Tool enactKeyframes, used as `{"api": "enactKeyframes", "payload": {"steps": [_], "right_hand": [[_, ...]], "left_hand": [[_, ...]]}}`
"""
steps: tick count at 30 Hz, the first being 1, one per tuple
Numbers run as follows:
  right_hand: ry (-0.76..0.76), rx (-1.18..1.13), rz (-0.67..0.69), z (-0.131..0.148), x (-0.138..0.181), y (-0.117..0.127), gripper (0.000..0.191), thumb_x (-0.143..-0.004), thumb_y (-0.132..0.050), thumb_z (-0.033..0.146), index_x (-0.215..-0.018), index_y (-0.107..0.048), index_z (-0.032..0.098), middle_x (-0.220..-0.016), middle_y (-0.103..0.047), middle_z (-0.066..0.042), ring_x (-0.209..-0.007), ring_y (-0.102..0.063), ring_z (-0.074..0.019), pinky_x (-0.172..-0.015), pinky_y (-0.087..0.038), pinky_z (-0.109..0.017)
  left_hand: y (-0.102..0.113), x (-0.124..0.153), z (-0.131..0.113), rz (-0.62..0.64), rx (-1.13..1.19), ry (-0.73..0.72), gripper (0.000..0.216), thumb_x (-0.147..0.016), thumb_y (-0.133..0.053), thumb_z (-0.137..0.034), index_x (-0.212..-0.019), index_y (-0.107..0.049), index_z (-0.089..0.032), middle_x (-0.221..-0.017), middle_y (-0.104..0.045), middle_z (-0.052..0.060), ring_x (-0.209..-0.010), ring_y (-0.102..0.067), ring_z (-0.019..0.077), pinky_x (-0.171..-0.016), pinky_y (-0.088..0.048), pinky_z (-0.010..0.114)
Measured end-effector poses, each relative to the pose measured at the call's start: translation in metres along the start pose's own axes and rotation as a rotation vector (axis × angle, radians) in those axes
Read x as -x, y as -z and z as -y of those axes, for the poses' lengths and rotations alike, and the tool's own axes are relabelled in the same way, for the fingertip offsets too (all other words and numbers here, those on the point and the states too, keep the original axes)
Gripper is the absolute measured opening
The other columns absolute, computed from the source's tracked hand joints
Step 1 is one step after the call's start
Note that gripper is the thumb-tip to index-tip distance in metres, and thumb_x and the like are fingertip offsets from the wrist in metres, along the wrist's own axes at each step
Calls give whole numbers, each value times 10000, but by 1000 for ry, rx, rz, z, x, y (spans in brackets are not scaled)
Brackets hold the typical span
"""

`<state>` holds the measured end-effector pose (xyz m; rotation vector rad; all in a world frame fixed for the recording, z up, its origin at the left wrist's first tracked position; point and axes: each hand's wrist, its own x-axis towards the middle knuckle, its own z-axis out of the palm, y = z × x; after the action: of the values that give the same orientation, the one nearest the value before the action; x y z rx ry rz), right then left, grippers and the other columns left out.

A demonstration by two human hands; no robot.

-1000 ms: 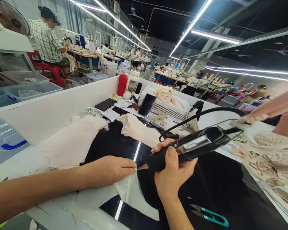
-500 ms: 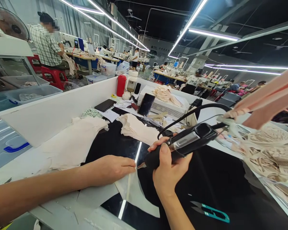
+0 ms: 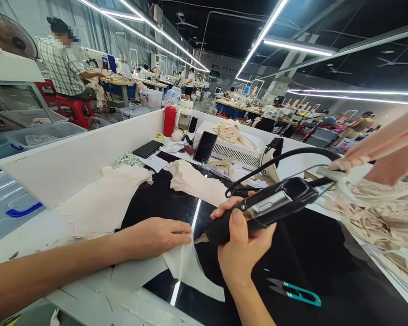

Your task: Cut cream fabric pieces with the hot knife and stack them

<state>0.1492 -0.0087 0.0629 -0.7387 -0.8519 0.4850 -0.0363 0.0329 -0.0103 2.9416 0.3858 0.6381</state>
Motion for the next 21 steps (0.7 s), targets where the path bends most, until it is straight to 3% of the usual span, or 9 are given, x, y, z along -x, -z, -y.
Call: {"api": "enactKeyframes", "payload": {"steps": [10, 16, 21], "right_hand": [[-24, 24, 2, -1, 4, 1, 430, -799, -853, 338, -1120, -577, 266, -777, -694, 65, -578, -641, -138, -540, -581, -297], [8, 17, -27, 12, 0, 5, 455, -749, -868, 375, -1098, -599, 261, -715, -669, 73, -548, -616, -148, -503, -568, -295], [-7, 15, -35, 13, 1, 8, 442, -759, -870, 369, -1096, -602, 267, -727, -674, 72, -551, -620, -145, -512, -569, -293]], "left_hand": [[2, 0, 2, 18, -30, -4, 305, -1015, -512, 12, -1170, -695, -177, -1325, -732, 80, -1150, -742, 190, -861, -603, 228], [7, -4, 3, -64, -45, -96, 251, -1058, -496, -28, -1155, -709, -117, -1264, -747, 118, -1186, -711, 220, -980, -607, 302], [16, -16, -9, 47, -20, -86, 190, -1026, -563, -26, -1068, -713, -134, -1123, -755, 81, -1035, -712, 211, -911, -599, 295]]}}
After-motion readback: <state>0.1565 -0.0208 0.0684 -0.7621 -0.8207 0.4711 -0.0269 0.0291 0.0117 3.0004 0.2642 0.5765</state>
